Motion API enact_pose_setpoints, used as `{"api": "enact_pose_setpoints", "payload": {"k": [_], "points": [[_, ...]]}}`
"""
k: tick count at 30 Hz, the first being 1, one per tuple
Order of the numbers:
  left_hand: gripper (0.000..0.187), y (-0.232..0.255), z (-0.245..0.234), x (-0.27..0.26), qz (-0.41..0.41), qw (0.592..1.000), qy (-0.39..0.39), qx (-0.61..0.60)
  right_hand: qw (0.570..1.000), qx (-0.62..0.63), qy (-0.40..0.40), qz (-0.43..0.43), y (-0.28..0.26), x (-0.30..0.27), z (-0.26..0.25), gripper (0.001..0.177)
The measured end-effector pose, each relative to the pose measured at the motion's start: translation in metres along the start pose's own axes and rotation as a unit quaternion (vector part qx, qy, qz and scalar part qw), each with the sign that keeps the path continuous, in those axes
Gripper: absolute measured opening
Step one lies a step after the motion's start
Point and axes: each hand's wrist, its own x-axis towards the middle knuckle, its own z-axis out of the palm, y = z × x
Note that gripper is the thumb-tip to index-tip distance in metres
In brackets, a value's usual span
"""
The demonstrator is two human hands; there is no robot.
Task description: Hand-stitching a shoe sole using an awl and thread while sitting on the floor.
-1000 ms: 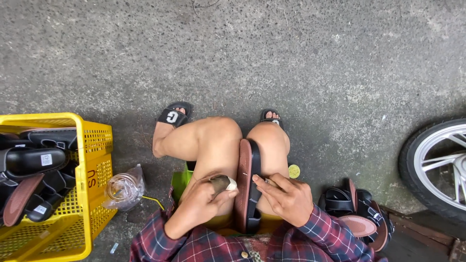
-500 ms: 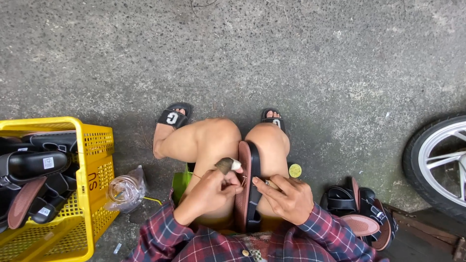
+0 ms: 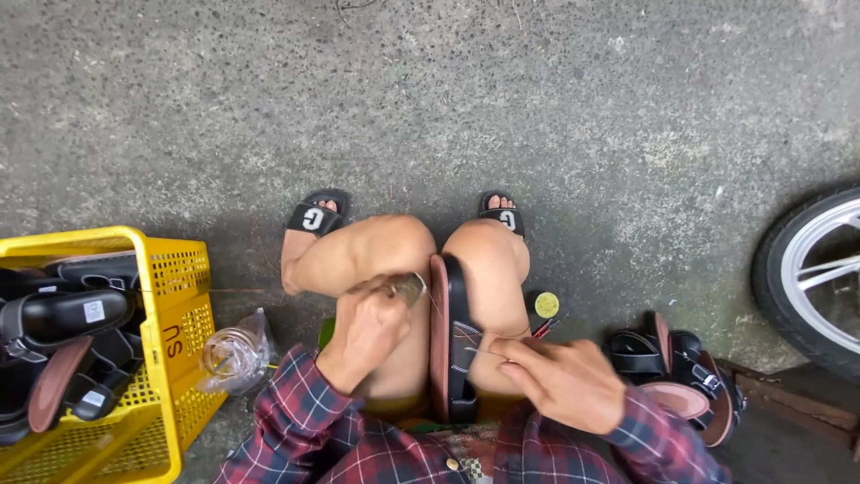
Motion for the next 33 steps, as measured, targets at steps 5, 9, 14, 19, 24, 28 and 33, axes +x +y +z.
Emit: {"api": "enact_pose_setpoints", "payload": {"k": [5, 9, 14, 19, 24, 28, 33], "points": [[0.019, 0.020, -0.021, 0.003, -0.001, 0.990, -0.038, -0.134, 0.980, 0.187, -0.045, 0.056, 0.000, -0.007, 0.006, 0.020], [0.015, 0.031, -0.005, -0.011, 0.103, 0.980, -0.074, -0.155, 0.943, 0.308, 0.029, 0.119, -0.001, -0.012, 0.013, 0.016], [0.009, 0.027, 0.001, -0.026, 0.115, 0.983, -0.047, -0.138, 0.976, 0.163, 0.087, 0.114, -0.013, -0.007, 0.027, 0.015], [0.007, 0.021, 0.001, -0.040, 0.116, 0.986, -0.042, -0.110, 0.985, 0.109, 0.087, 0.098, -0.020, 0.000, 0.034, 0.011], [0.007, 0.018, 0.003, -0.044, 0.101, 0.988, -0.030, -0.117, 0.981, 0.136, 0.066, 0.120, -0.018, 0.003, 0.035, 0.012], [0.008, 0.021, 0.002, -0.043, 0.099, 0.987, -0.029, -0.127, 0.979, 0.141, 0.053, 0.139, -0.017, 0.002, 0.032, 0.010], [0.008, 0.018, 0.006, -0.047, 0.099, 0.987, -0.024, -0.127, 0.978, 0.139, 0.046, 0.151, -0.014, 0.000, 0.030, 0.015]]}}
